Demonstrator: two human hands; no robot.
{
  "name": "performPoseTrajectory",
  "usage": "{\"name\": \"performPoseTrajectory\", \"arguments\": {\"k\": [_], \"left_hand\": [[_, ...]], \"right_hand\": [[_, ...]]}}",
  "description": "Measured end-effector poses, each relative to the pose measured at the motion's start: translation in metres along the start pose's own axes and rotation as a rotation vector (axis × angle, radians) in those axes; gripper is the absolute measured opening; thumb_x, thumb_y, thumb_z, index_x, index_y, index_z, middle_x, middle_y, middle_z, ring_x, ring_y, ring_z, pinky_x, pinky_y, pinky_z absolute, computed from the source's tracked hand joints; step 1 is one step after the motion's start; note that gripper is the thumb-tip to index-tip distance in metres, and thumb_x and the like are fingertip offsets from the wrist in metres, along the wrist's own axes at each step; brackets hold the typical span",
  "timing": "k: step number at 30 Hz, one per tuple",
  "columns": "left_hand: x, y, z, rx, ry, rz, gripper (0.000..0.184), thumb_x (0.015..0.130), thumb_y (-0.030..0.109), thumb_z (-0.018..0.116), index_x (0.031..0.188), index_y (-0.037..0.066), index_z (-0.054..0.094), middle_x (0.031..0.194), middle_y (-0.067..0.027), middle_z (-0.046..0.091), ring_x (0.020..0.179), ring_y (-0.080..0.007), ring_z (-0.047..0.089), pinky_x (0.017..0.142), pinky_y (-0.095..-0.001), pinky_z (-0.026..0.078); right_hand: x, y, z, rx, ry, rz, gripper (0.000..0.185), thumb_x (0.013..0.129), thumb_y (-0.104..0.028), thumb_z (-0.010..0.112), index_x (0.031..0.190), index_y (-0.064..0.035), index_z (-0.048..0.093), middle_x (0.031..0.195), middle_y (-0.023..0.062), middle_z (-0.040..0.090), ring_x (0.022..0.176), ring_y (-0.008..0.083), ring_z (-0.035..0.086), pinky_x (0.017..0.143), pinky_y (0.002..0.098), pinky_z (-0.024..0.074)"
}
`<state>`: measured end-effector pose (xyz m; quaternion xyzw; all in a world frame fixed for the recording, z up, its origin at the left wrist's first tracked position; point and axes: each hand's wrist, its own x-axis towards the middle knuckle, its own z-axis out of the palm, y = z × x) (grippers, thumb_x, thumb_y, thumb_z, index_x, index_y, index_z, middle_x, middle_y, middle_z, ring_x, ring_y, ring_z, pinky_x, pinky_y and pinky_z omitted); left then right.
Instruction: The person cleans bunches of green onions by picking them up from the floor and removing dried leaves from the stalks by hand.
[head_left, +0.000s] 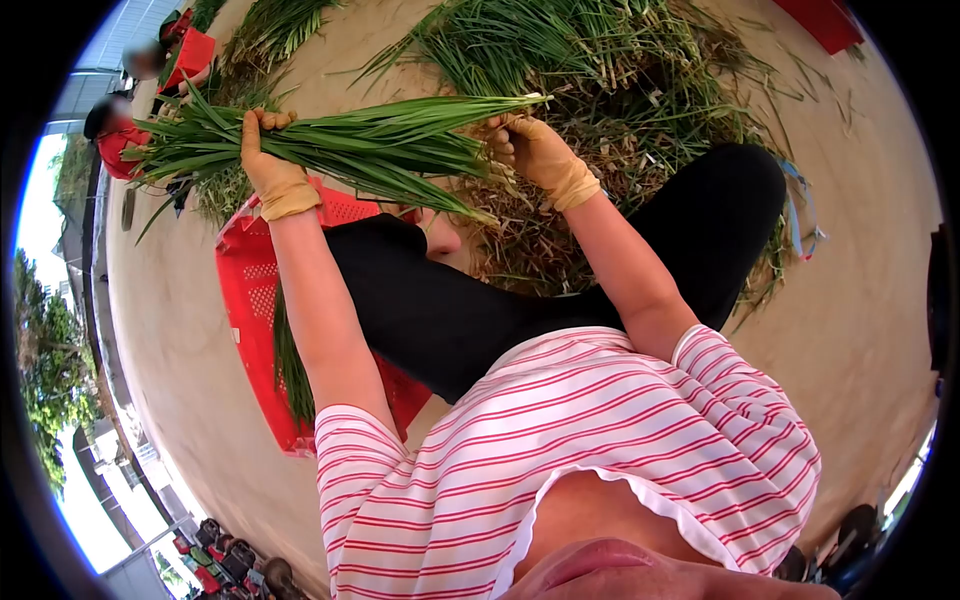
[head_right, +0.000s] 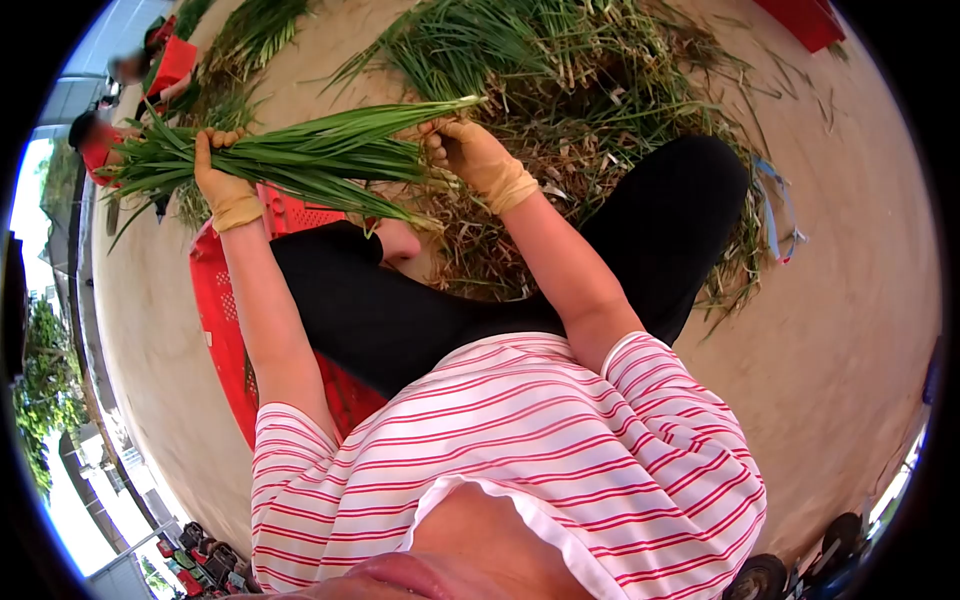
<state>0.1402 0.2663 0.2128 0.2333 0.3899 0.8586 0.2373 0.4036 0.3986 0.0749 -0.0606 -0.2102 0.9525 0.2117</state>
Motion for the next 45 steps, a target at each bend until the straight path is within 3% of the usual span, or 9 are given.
{"name": "performPoseTrajectory", "arguments": {"k": [9,16,22,25,28,32,35,40,45], "left_hand": [[0.011,0.028,-0.033,-0.053,0.275,0.05,0.016,0.085,0.02,0.051,0.075,0.009,0.048,0.063,0.0001,0.045,0.059,-0.0157,0.046,0.074,-0.0361,0.044],[0.025,0.031,-0.06,-0.007,0.24,0.117,0.018,0.086,0.022,0.051,0.073,0.009,0.048,0.061,0.0004,0.045,0.059,-0.0155,0.048,0.074,-0.0361,0.044],[0.025,0.028,-0.056,-0.01,0.248,0.075,0.019,0.086,0.023,0.05,0.073,0.009,0.047,0.061,0.0003,0.047,0.059,-0.015,0.048,0.075,-0.0362,0.044],[0.022,0.03,-0.058,0.026,0.262,0.111,0.019,0.086,0.022,0.049,0.073,0.009,0.047,0.061,0.0,0.047,0.059,-0.0149,0.048,0.075,-0.0362,0.044],[0.025,0.035,-0.062,-0.004,0.268,0.112,0.018,0.086,0.021,0.048,0.073,0.009,0.047,0.061,-0.0003,0.047,0.06,-0.015,0.048,0.076,-0.0362,0.044],[0.018,0.03,-0.049,-0.006,0.256,0.107,0.017,0.086,0.02,0.048,0.074,0.008,0.047,0.062,-0.0008,0.046,0.06,-0.0149,0.047,0.074,-0.036,0.043],[0.011,0.022,-0.033,-0.062,0.196,0.071,0.014,0.085,0.016,0.052,0.076,0.006,0.048,0.064,-0.0009,0.046,0.06,-0.0157,0.046,0.069,-0.032,0.043],[0.012,0.025,-0.039,-0.07,0.231,0.041,0.015,0.085,0.019,0.052,0.076,0.007,0.048,0.064,-0.002,0.048,0.062,-0.017,0.049,0.07,-0.0334,0.043],[0.016,0.028,-0.046,0.023,0.262,0.123,0.018,0.087,0.023,0.047,0.076,0.008,0.048,0.063,-0.001,0.049,0.063,-0.0166,0.051,0.075,-0.037,0.043]], "right_hand": [[-0.017,-0.086,-0.048,0.621,-0.13,-0.465,0.031,0.091,-0.027,0.043,0.076,-0.0041,0.057,0.061,0.0012,0.049,0.051,0.0103,0.042,0.046,0.0234,0.032],[-0.007,-0.043,-0.01,-1.434,0.439,-0.36,0.048,0.069,-0.049,0.067,0.08,-0.0039,0.058,0.074,0.0057,0.057,0.071,0.0193,0.054,0.065,0.0314,0.042],[-0.002,0.006,0.013,-2.043,0.334,-0.21,0.039,0.08,-0.039,0.054,0.1,-0.0057,0.06,0.093,0.0108,0.062,0.088,0.0259,0.057,0.074,0.0305,0.045],[0.024,0.02,-0.053,-1.457,0.62,-0.659,0.031,0.082,-0.03,0.055,0.075,0.0004,0.058,0.067,0.0068,0.059,0.063,0.0209,0.056,0.058,0.0332,0.0436],[-0.002,-0.028,-0.035,-0.743,0.764,-0.141,0.026,0.084,-0.024,0.055,0.074,-0.001,0.061,0.067,0.0039,0.059,0.06,0.0119,0.053,0.055,0.0251,0.0408],[0.004,-0.007,-0.018,-0.591,0.431,-0.121,0.028,0.083,-0.033,0.059,0.09,-0.0071,0.065,0.091,0.0017,0.062,0.076,0.0122,0.055,0.066,0.0267,0.0438],[0.023,0.024,-0.013,-0.449,0.391,-0.038,0.028,0.078,-0.031,0.065,0.081,-0.003,0.062,0.08,0.0052,0.06,0.072,0.0124,0.051,0.063,0.0275,0.0404],[0.014,0.008,-0.049,-0.251,0.598,-0.176,0.028,0.091,-0.028,0.042,0.075,-0.0096,0.056,0.081,0.0025,0.056,0.071,0.0142,0.048,0.069,0.029,0.0398],[0.004,-0.017,-0.085,-0.318,0.77,-0.258,0.022,0.091,-0.026,0.046,0.089,-0.0076,0.058,0.088,-0.0002,0.058,0.082,0.0103,0.052,0.073,0.0242,0.0423]]}}
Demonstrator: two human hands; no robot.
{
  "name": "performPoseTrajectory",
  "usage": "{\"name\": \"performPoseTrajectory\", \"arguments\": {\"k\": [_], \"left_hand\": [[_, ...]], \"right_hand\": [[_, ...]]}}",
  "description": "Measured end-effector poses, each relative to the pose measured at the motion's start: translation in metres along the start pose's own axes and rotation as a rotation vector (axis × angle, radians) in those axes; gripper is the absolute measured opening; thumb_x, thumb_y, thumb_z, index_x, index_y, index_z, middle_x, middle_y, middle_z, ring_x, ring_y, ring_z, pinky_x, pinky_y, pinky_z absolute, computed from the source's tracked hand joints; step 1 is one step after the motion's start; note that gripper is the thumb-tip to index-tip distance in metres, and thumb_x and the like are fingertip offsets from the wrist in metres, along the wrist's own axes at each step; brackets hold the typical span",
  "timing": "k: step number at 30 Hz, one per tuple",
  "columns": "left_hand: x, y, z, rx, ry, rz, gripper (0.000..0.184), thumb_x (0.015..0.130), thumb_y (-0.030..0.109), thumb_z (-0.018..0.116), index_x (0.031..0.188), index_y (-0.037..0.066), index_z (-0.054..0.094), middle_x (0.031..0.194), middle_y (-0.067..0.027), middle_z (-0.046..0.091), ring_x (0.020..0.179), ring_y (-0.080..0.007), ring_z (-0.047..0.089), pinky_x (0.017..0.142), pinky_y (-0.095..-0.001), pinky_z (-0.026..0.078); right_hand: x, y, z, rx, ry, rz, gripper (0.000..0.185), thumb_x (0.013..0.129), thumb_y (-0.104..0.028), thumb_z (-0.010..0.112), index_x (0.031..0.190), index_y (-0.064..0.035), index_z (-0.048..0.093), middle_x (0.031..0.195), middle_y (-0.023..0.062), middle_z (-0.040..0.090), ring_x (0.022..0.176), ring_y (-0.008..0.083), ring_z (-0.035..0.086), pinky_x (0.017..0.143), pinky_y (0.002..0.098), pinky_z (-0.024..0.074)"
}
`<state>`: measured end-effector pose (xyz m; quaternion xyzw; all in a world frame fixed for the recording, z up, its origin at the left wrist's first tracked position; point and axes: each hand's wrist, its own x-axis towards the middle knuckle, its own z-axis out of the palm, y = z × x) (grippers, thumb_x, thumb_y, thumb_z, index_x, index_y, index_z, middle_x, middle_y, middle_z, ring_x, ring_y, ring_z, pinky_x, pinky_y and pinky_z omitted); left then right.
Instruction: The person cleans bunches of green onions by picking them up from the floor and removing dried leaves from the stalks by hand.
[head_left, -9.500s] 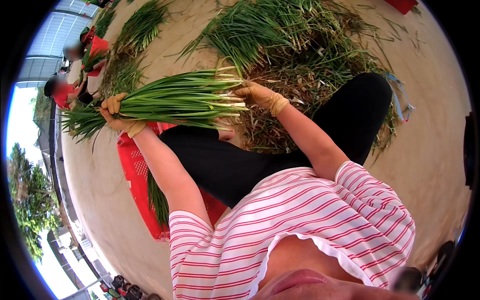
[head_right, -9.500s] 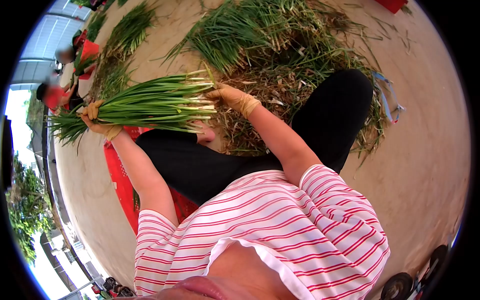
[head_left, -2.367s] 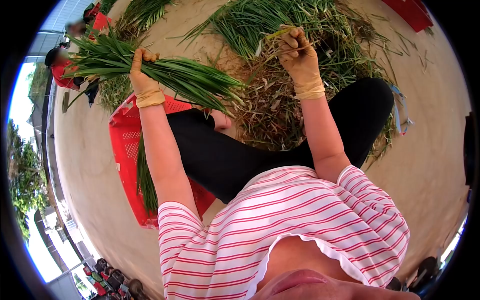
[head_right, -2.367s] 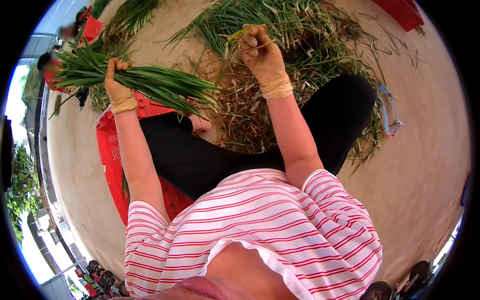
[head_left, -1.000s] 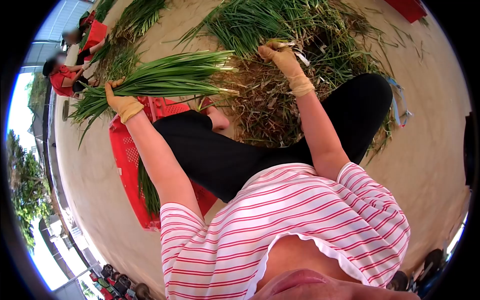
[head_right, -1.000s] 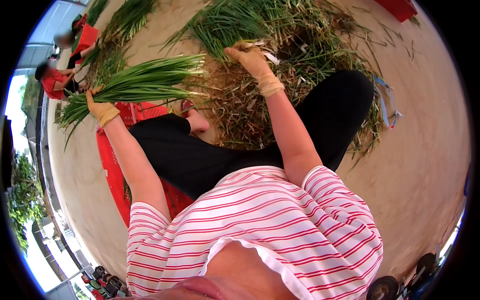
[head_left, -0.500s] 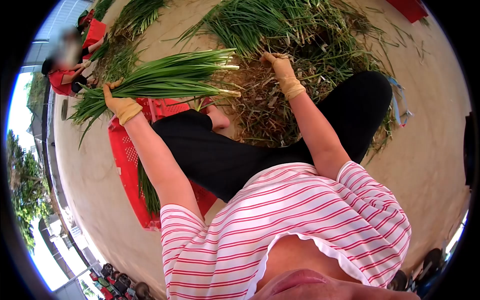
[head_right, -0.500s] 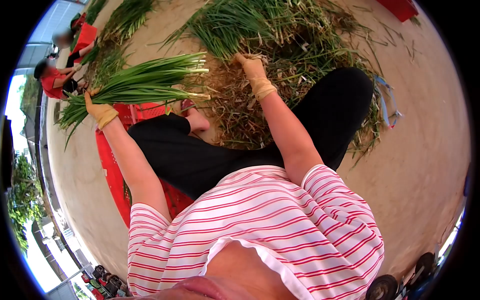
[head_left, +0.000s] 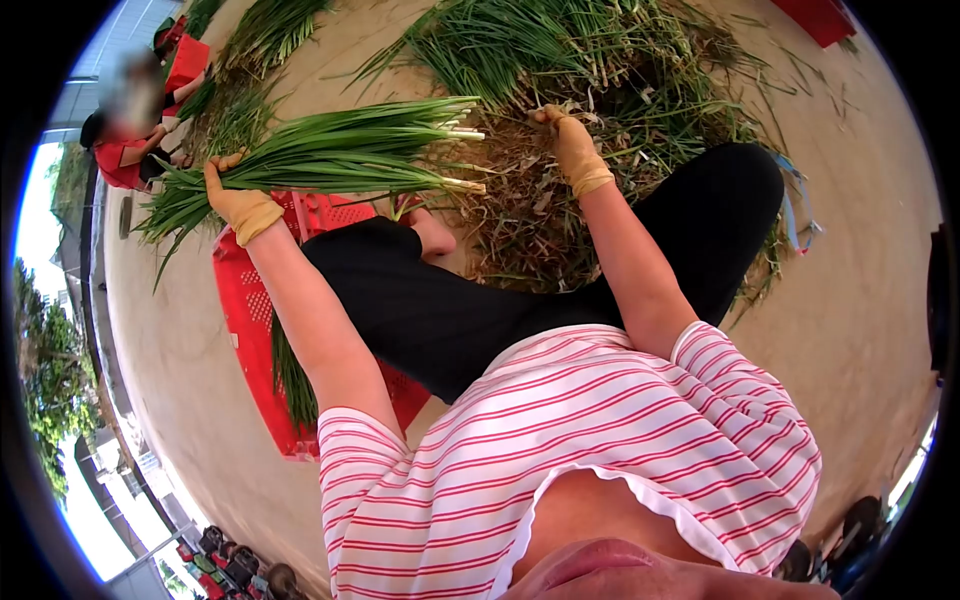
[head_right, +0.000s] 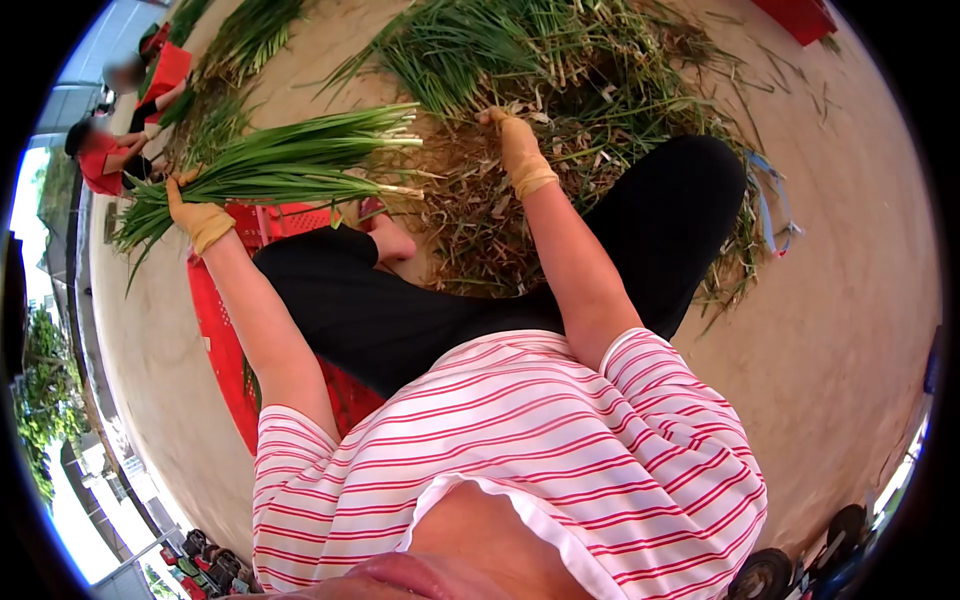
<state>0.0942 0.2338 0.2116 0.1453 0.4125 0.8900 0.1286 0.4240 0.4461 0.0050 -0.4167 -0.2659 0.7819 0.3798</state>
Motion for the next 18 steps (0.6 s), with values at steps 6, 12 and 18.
{"name": "performPoseTrajectory", "arguments": {"k": [6,12,18], "left_hand": [[0.004,-0.001,0.001,-0.091,-0.024,-0.051,0.015,0.084,0.021,0.052,0.075,0.008,0.049,0.063,-0.0007,0.049,0.062,-0.0158,0.05,0.074,-0.0356,0.043],[-0.011,-0.001,0.014,-0.002,0.008,0.013,0.015,0.085,0.021,0.051,0.075,0.009,0.048,0.063,-0.0003,0.048,0.062,-0.0155,0.049,0.073,-0.0362,0.043],[-0.007,-0.008,0.013,-0.042,-0.006,-0.107,0.018,0.086,0.022,0.049,0.075,0.008,0.047,0.062,-0.0009,0.045,0.06,-0.0153,0.047,0.071,-0.0361,0.043]], "right_hand": [[-0.036,0.053,0.05,-0.786,-0.772,-0.066,0.072,0.071,-0.043,0.068,0.119,0.0052,0.046,0.118,0.0213,0.049,0.107,0.0263,0.049,0.088,0.0337,0.0388],[-0.036,0.023,0.039,-0.356,-0.27,0.069,0.032,0.091,-0.027,0.045,0.069,-0.0067,0.056,0.047,-0.0019,0.037,0.041,0.0088,0.03,0.04,0.0242,0.0237],[0.001,0.018,-0.001,-0.052,0.205,0.154,0.036,0.091,-0.031,0.041,0.062,-0.0114,0.049,0.046,-0.002,0.034,0.04,0.0121,0.026,0.041,0.0269,0.0238]]}}
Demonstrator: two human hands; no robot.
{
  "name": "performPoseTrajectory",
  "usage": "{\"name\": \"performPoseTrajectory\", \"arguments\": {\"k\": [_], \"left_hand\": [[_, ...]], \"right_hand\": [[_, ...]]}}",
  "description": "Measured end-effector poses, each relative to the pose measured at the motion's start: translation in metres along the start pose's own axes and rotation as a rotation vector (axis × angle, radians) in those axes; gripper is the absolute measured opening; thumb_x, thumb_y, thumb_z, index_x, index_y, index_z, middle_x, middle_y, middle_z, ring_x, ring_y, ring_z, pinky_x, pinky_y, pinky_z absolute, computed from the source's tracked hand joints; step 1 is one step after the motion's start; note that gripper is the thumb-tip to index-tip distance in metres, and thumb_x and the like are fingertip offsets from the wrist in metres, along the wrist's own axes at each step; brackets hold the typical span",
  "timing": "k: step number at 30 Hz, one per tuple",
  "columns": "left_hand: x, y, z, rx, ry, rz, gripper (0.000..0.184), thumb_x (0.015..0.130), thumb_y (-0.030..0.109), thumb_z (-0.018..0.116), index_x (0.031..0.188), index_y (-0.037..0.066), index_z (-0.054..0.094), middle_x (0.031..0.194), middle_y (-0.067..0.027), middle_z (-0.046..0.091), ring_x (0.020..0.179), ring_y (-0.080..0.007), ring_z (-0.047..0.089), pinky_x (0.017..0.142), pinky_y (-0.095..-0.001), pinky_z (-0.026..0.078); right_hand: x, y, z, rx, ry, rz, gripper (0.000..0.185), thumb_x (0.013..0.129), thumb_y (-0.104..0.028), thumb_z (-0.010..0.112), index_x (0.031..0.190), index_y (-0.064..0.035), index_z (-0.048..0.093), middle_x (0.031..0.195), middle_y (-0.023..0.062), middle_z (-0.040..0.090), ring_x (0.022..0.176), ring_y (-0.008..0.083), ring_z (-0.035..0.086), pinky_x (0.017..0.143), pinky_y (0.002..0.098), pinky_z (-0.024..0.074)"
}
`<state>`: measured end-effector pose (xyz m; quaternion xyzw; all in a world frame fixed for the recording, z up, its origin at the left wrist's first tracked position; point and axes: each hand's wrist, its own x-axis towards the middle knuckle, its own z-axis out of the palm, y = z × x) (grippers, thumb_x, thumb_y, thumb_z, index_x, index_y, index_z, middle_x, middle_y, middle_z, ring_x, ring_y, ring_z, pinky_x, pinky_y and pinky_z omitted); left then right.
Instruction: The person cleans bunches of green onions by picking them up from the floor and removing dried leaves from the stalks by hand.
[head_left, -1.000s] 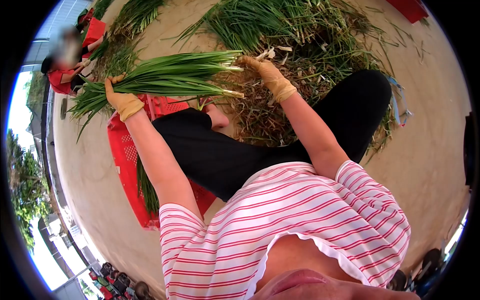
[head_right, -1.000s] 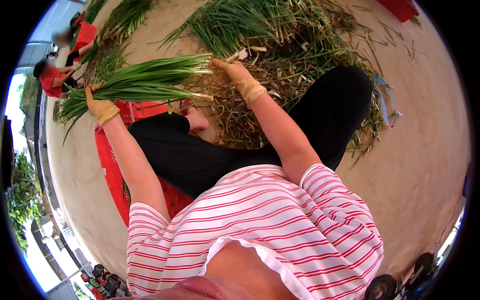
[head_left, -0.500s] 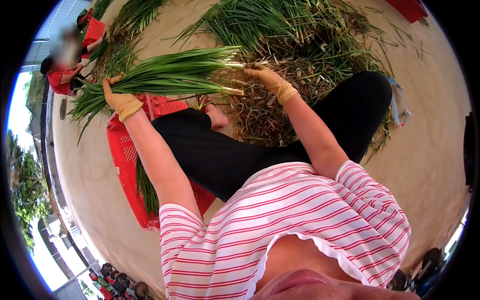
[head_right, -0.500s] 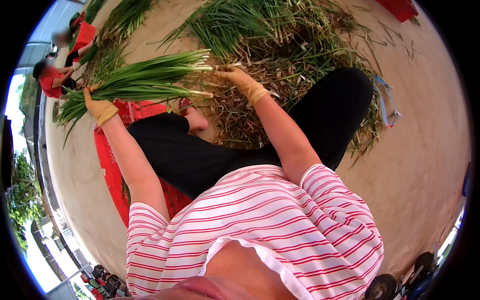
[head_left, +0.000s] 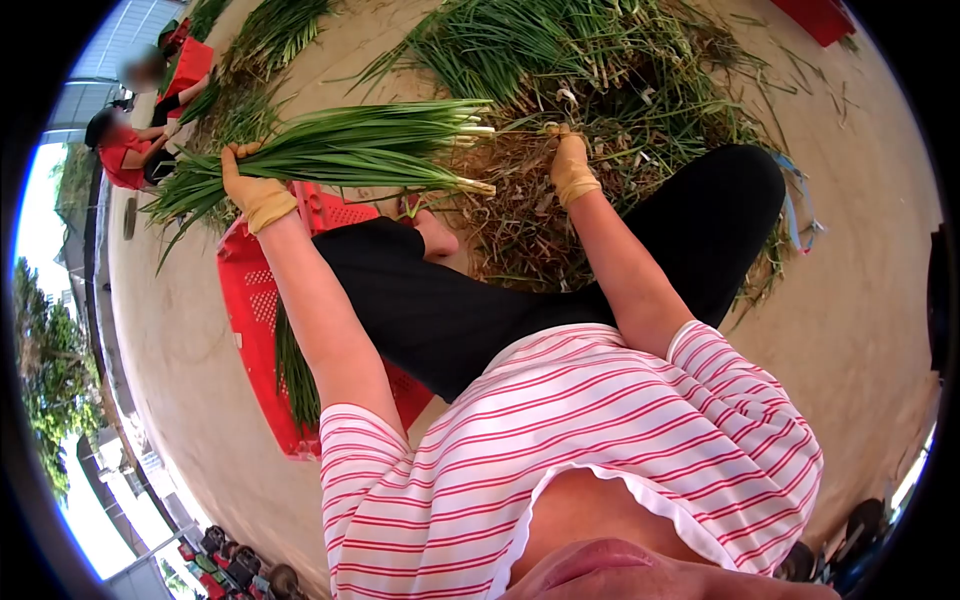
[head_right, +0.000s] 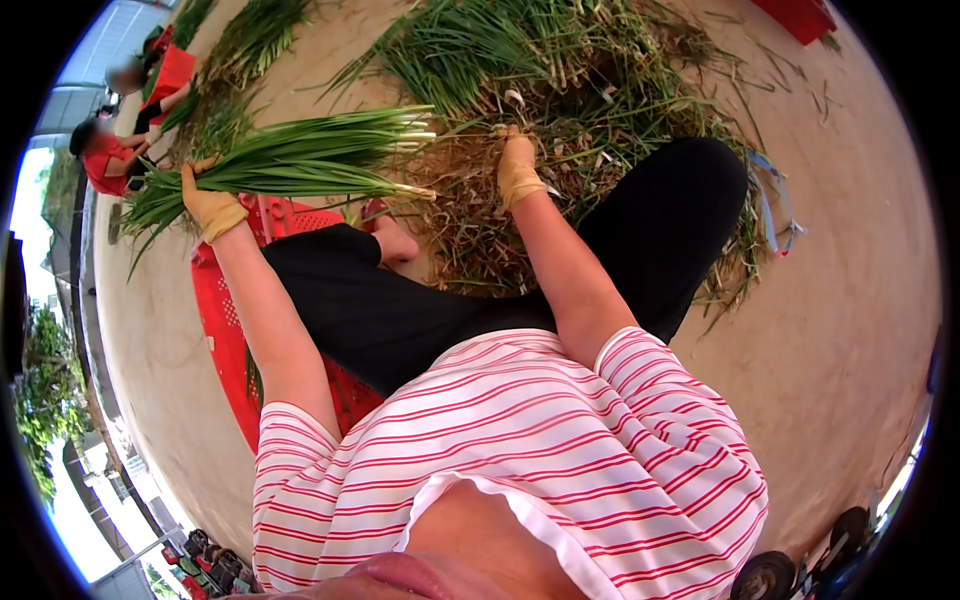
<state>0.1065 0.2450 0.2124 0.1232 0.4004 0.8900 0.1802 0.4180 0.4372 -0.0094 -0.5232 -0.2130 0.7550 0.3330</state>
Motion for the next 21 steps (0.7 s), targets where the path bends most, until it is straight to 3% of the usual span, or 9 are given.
{"name": "performPoseTrajectory", "arguments": {"k": [2,3,4,7,10,12,17,20,21], "left_hand": [[0.003,-0.003,-0.004,0.001,-0.012,-0.001,0.018,0.087,0.021,0.049,0.075,0.008,0.047,0.062,-0.0009,0.045,0.058,-0.0149,0.045,0.07,-0.0348,0.043],[0.005,-0.004,-0.006,0.04,0.009,0.058,0.018,0.086,0.021,0.049,0.075,0.008,0.047,0.062,-0.0007,0.045,0.058,-0.0146,0.045,0.07,-0.0339,0.043],[0.008,-0.004,-0.004,0.079,0.025,0.115,0.017,0.086,0.021,0.049,0.075,0.008,0.047,0.062,-0.0006,0.045,0.058,-0.0143,0.045,0.069,-0.0331,0.043],[0.026,0.01,-0.027,0.012,0.014,0.087,0.02,0.086,0.024,0.049,0.073,0.009,0.048,0.062,-0.001,0.048,0.059,-0.0151,0.047,0.07,-0.0346,0.044],[0.031,0.012,-0.037,0.058,0.091,0.136,0.021,0.086,0.024,0.049,0.072,0.009,0.048,0.061,-0.0002,0.048,0.059,-0.0159,0.049,0.07,-0.036,0.044],[0.037,0.013,-0.043,0.004,0.04,0.093,0.02,0.086,0.024,0.049,0.072,0.01,0.048,0.061,0.0,0.049,0.058,-0.0165,0.049,0.069,-0.0364,0.044],[0.019,0.004,-0.02,0.05,0.054,0.069,0.018,0.086,0.022,0.049,0.073,0.01,0.048,0.061,0.0005,0.047,0.058,-0.0153,0.048,0.068,-0.036,0.044],[-0.002,-0.005,0.003,0.044,0.027,0.047,0.016,0.086,0.02,0.05,0.074,0.009,0.047,0.061,0.0002,0.045,0.058,-0.0154,0.047,0.065,-0.0332,0.043],[-0.006,-0.008,0.01,0.028,0.021,0.017,0.016,0.086,0.019,0.05,0.074,0.008,0.047,0.061,-0.0001,0.045,0.058,-0.0154,0.046,0.063,-0.0318,0.042]], "right_hand": [[0.015,-0.013,-0.001,-0.001,0.161,0.221,0.035,0.091,-0.029,0.04,0.061,-0.0116,0.048,0.046,-0.0025,0.032,0.039,0.0118,0.026,0.04,0.0272,0.0252],[0.011,-0.003,-0.015,0.611,0.022,0.069,0.036,0.091,-0.03,0.038,0.06,-0.0119,0.046,0.045,-0.0024,0.032,0.037,0.0121,0.025,0.038,0.0267,0.0256],[0.029,-0.006,-0.03,0.544,0.111,0.056,0.04,0.092,-0.034,0.036,0.059,-0.0125,0.044,0.044,-0.0023,0.032,0.036,0.0125,0.024,0.036,0.0266,0.0247],[0.041,-0.015,-0.048,0.642,0.066,-0.067,0.042,0.091,-0.036,0.038,0.06,-0.009,0.046,0.042,0.0002,0.031,0.035,0.0132,0.021,0.035,0.0288,0.0224],[0.017,-0.022,-0.023,0.359,-0.209,-0.032,0.036,0.088,-0.034,0.048,0.069,-0.0048,0.056,0.06,0.003,0.054,0.048,0.0136,0.041,0.052,0.0262,0.0365],[-0.016,-0.024,-0.002,-0.059,-0.389,-0.105,0.03,0.084,-0.034,0.056,0.084,-0.0049,0.063,0.081,0.0028,0.062,0.066,0.0124,0.052,0.065,0.0223,0.0393],[-0.06,0.004,0.044,-0.324,-0.79,0.005,0.041,0.081,-0.036,0.061,0.106,-0.0041,0.058,0.098,0.003,0.061,0.085,0.0134,0.057,0.068,0.0261,0.0457],[-0.053,0.032,0.068,-0.167,-0.817,-0.294,0.029,0.085,-0.026,0.057,0.102,-0.0035,0.059,0.092,0.0044,0.062,0.08,0.0116,0.057,0.064,0.0219,0.045],[-0.052,0.03,0.065,-0.169,-0.818,-0.293,0.029,0.085,-0.026,0.057,0.102,-0.0035,0.059,0.092,0.0044,0.062,0.08,0.0116,0.057,0.064,0.0219,0.045]]}}
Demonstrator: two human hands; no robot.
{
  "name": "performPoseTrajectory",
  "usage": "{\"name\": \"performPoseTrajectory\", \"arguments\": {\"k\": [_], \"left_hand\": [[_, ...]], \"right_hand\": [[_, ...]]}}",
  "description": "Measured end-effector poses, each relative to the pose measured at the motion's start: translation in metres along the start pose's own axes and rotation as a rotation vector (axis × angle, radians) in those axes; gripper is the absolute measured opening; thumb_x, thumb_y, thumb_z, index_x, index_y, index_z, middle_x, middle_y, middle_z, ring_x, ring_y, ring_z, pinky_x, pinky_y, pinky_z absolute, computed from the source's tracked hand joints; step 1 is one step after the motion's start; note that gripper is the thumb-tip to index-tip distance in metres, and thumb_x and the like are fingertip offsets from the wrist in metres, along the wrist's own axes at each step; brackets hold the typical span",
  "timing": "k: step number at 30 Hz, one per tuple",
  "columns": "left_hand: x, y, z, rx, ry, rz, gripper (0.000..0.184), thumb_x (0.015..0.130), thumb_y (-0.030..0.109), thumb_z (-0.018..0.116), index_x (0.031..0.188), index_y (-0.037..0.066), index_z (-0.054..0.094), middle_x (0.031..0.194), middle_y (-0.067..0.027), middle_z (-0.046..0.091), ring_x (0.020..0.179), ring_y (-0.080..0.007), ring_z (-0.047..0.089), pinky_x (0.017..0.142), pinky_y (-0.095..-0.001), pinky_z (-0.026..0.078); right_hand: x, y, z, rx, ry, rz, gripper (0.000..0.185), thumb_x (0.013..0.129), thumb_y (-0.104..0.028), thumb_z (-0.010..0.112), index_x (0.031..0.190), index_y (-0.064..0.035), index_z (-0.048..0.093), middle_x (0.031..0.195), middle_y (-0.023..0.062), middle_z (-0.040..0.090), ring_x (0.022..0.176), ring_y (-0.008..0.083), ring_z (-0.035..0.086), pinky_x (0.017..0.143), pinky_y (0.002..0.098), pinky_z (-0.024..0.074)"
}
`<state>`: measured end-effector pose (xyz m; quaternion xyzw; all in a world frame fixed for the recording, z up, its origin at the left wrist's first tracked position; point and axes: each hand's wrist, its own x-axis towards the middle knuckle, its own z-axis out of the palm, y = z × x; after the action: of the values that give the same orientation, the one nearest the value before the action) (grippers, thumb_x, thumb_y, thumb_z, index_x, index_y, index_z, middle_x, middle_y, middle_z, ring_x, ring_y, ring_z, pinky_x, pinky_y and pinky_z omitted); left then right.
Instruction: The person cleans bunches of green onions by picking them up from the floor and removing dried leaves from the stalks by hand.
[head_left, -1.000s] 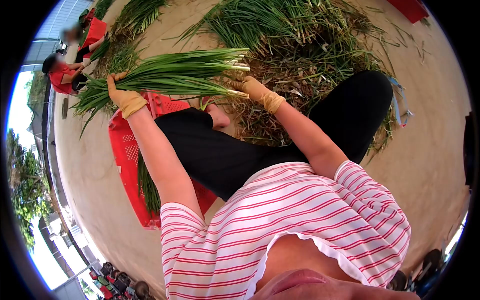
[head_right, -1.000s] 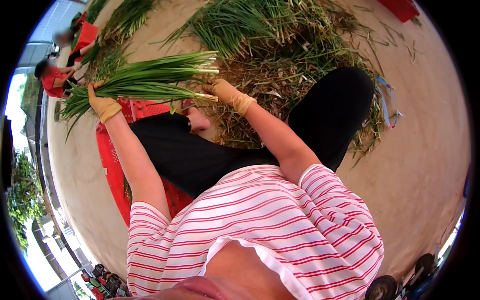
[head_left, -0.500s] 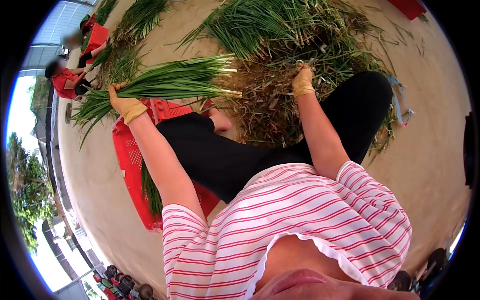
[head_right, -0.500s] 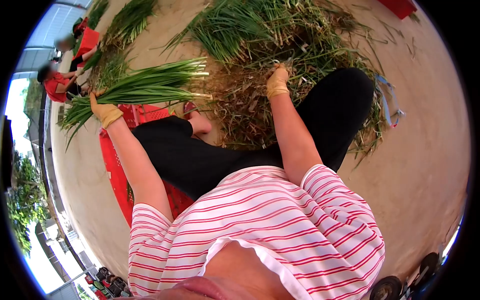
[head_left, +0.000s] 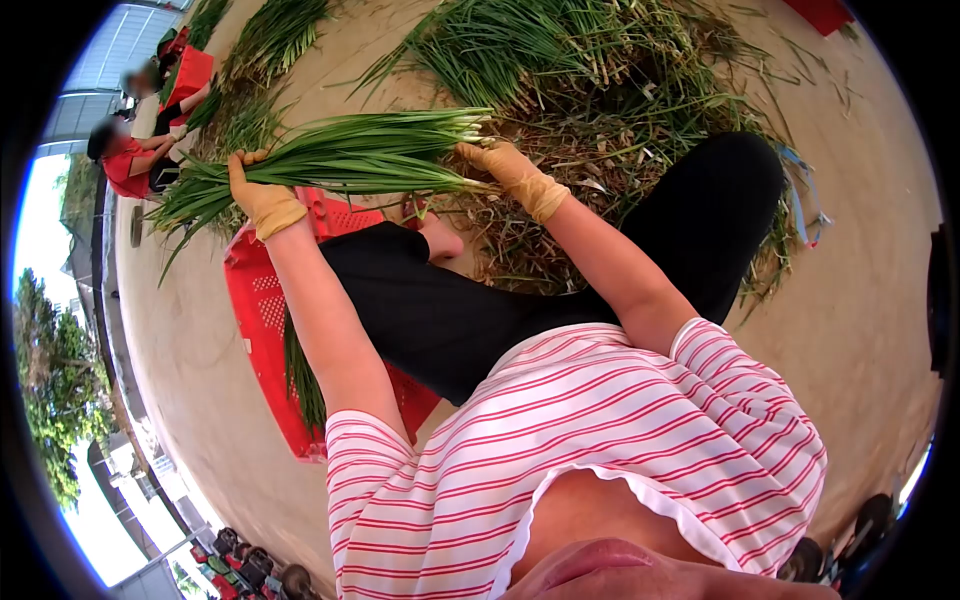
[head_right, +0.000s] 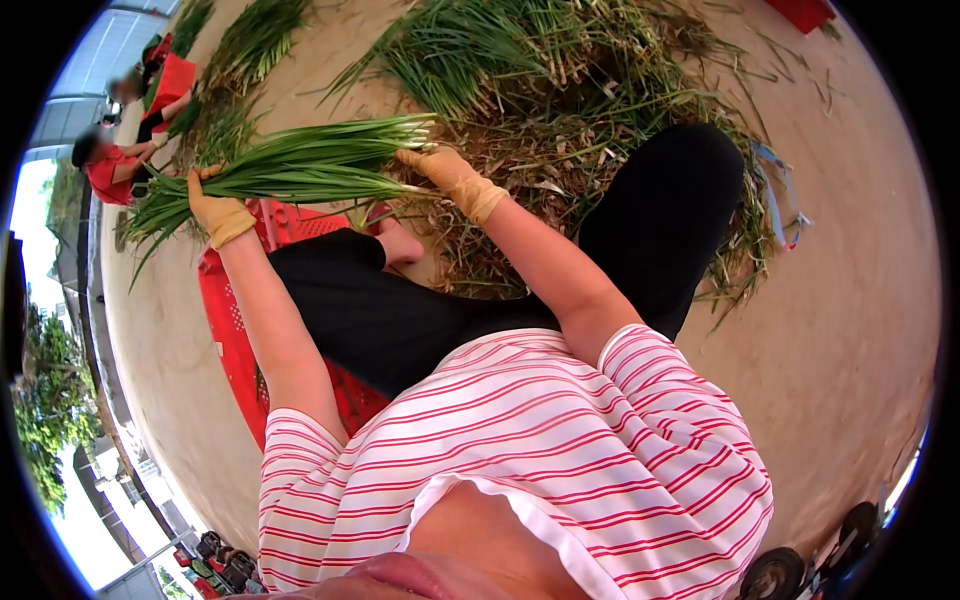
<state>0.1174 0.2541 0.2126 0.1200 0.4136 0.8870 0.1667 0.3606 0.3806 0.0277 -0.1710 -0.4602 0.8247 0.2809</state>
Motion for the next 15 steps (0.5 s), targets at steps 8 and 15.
{"name": "performPoseTrajectory", "arguments": {"k": [8,15], "left_hand": [[-0.005,-0.014,0.013,-0.007,-0.059,-0.027,0.016,0.085,0.018,0.053,0.076,0.006,0.047,0.061,-0.002,0.043,0.059,-0.015,0.044,0.06,-0.0294,0.041],[-0.018,-0.033,0.032,0.124,-0.124,-0.011,0.015,0.084,0.018,0.054,0.079,0.004,0.05,0.062,-0.0026,0.045,0.057,-0.0156,0.043,0.065,-0.0312,0.043]], "right_hand": [[-0.014,-0.022,0.013,-0.618,0.166,0.02,0.023,0.083,-0.02,0.057,0.088,0.0022,0.062,0.076,0.0063,0.063,0.069,0.0156,0.056,0.064,0.0296,0.045],[-0.047,-0.117,0.055,-0.073,-0.292,-0.046,0.019,0.085,-0.016,0.056,0.088,0.0024,0.06,0.075,0.004,0.061,0.071,0.0099,0.055,0.066,0.0236,0.0441]]}}
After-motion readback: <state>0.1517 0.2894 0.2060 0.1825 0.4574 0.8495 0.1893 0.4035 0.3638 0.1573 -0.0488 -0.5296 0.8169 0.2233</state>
